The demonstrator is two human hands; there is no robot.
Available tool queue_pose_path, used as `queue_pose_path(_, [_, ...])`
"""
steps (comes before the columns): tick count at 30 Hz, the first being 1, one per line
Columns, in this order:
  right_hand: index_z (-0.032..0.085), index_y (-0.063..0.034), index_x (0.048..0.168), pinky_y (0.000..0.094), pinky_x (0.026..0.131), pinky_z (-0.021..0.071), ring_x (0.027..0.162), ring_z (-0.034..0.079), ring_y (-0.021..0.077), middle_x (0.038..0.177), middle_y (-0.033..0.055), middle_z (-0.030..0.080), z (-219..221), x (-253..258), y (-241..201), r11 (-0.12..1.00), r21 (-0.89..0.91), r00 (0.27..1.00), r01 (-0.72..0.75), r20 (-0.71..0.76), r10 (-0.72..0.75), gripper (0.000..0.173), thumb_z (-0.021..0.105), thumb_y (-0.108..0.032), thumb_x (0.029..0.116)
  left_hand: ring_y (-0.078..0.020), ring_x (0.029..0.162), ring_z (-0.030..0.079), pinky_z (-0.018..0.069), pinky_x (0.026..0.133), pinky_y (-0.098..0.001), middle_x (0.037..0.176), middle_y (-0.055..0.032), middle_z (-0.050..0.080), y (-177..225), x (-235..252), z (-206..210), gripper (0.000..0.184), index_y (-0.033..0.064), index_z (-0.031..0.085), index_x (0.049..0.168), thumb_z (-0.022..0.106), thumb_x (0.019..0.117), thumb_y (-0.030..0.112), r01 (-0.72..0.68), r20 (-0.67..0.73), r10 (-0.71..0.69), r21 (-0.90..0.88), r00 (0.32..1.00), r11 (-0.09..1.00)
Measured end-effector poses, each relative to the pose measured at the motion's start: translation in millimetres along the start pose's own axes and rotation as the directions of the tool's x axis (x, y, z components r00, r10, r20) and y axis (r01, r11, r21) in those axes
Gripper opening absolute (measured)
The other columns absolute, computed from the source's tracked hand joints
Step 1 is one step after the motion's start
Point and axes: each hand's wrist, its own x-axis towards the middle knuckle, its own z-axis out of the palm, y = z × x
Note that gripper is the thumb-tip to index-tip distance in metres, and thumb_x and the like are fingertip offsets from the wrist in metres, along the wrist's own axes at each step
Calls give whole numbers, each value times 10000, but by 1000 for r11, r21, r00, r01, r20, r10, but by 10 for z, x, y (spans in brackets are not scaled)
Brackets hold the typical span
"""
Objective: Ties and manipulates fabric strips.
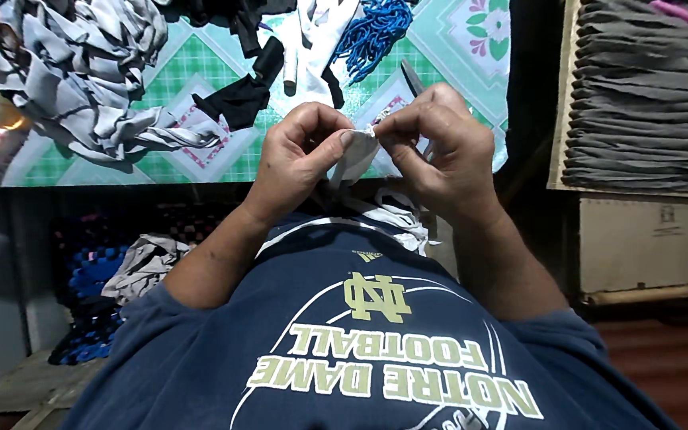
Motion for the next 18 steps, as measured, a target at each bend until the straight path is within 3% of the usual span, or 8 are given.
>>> queue_pose_path(6, [745,18,1017,224,762,476,857,567,132,920,132,604,5,-5,-20,996,-79,999,31,12,-30,156,614,-49,964,-38,851,608,533,742,-181,962,-18,615,-4,-12,1,53,6,662,986,635,953,38,-70,-37,75,126,996,990])
queue_pose_path(10, [747,-10,1028,364,784,461,857,573,222,905,145,601,31,-13,-44,981,-186,998,57,17,-55,166,604,-72,970,-62,815,585,500,690,-179,937,-69,598,-6,-21,5,71,-26,670,966,646,939,34,-183,-24,201,317,979,930])
queue_pose_path(14, [747,-12,1014,445,830,445,842,581,269,876,154,600,80,-27,-112,947,-306,995,97,7,-100,141,618,-54,974,-183,900,609,493,783,-261,929,-161,635,-16,-25,20,65,-24,695,928,685,914,39,-367,61,419,606,906,706])
queue_pose_path(18, [751,-11,1006,430,815,447,827,581,271,861,157,606,128,-37,-130,935,-339,993,102,-15,-113,138,623,-52,977,-242,904,619,488,779,-288,900,-161,656,-71,-21,47,42,9,714,904,717,899,50,-444,107,563,740,819,505])
